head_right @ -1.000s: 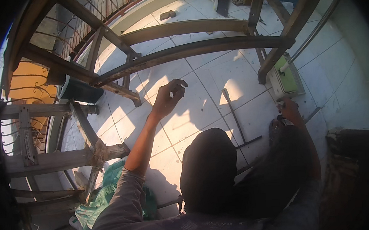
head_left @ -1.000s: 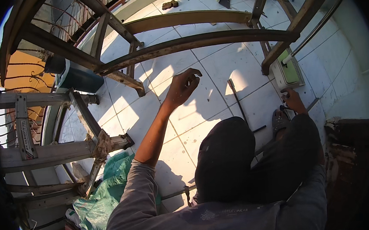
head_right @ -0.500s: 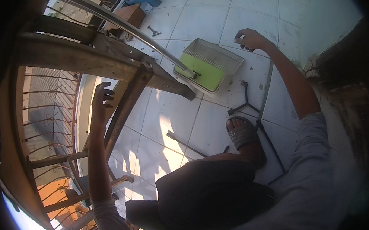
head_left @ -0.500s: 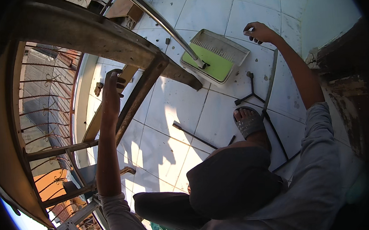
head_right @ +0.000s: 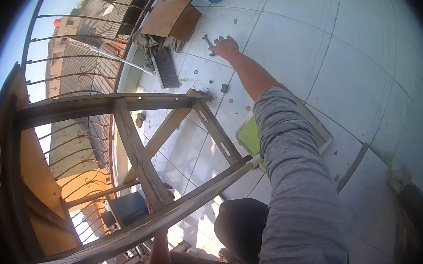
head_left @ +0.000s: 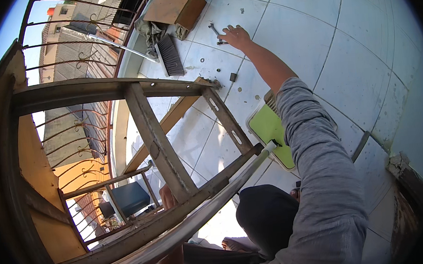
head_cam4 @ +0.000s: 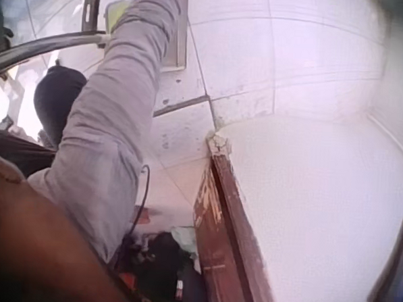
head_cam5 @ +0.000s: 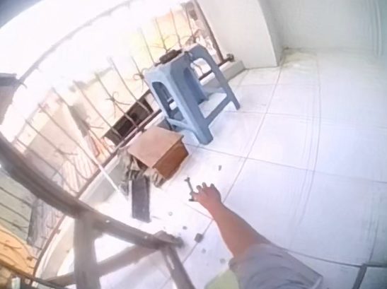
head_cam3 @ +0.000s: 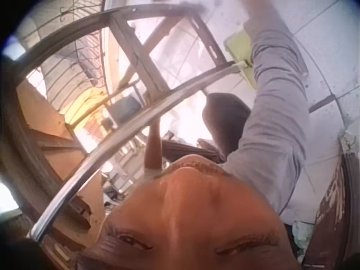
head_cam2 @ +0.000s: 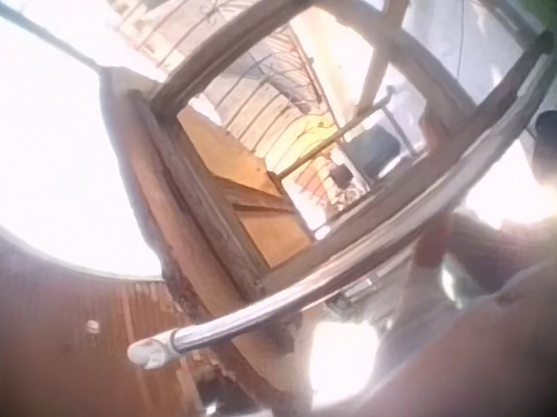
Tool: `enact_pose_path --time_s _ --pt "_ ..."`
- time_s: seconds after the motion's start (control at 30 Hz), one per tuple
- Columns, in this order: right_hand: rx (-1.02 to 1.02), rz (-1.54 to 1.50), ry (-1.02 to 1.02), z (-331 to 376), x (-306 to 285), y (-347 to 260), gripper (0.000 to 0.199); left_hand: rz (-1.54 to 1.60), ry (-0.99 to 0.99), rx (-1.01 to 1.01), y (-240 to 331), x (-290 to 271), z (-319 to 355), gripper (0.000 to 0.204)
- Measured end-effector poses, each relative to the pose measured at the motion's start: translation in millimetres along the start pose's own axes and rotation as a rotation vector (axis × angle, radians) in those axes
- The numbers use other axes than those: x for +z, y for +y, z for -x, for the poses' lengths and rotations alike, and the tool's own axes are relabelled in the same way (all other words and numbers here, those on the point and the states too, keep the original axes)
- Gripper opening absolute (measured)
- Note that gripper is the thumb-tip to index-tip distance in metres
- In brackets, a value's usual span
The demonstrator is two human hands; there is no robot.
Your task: The person sits on a tiled floor and uses a wrench to tighten bolts on a metal frame structure. They repeatedly adjust the frame and use the wrench on different joints.
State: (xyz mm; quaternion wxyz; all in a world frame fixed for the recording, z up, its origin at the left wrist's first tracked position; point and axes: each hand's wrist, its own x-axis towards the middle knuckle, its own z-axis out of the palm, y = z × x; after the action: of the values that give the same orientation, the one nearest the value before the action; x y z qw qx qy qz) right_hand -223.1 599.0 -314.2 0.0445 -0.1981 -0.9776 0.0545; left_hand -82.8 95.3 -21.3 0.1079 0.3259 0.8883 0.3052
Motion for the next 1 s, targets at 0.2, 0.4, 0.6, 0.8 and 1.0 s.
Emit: enact_pose_path --time_s 0.2,0.4,0.6,0.8,1.0 --pt "-0.249 0.042 0.001 -74 46 9 0.031 0.114 -0.081 -0.251 44 1 -18 0.050" --pt "-0.369 0.290 0.101 -26 26 59 0.013 0.178 -0.072 -0.302 10 -6 7 0.051" --pt "0.009 0.286 0.132 80 15 136 0.012 0.046 -0.077 0.000 -4 4 -5 0.051" --pt "0.341 0.003 0.122 191 -45 147 0.022 -0.150 -0.216 0.034 -2 -8 -4 0.026" --pt "0.345 -0.573 0.326 290 -95 139 0.049 0.123 -0.756 -0.343 30 -30 -17 0.066"
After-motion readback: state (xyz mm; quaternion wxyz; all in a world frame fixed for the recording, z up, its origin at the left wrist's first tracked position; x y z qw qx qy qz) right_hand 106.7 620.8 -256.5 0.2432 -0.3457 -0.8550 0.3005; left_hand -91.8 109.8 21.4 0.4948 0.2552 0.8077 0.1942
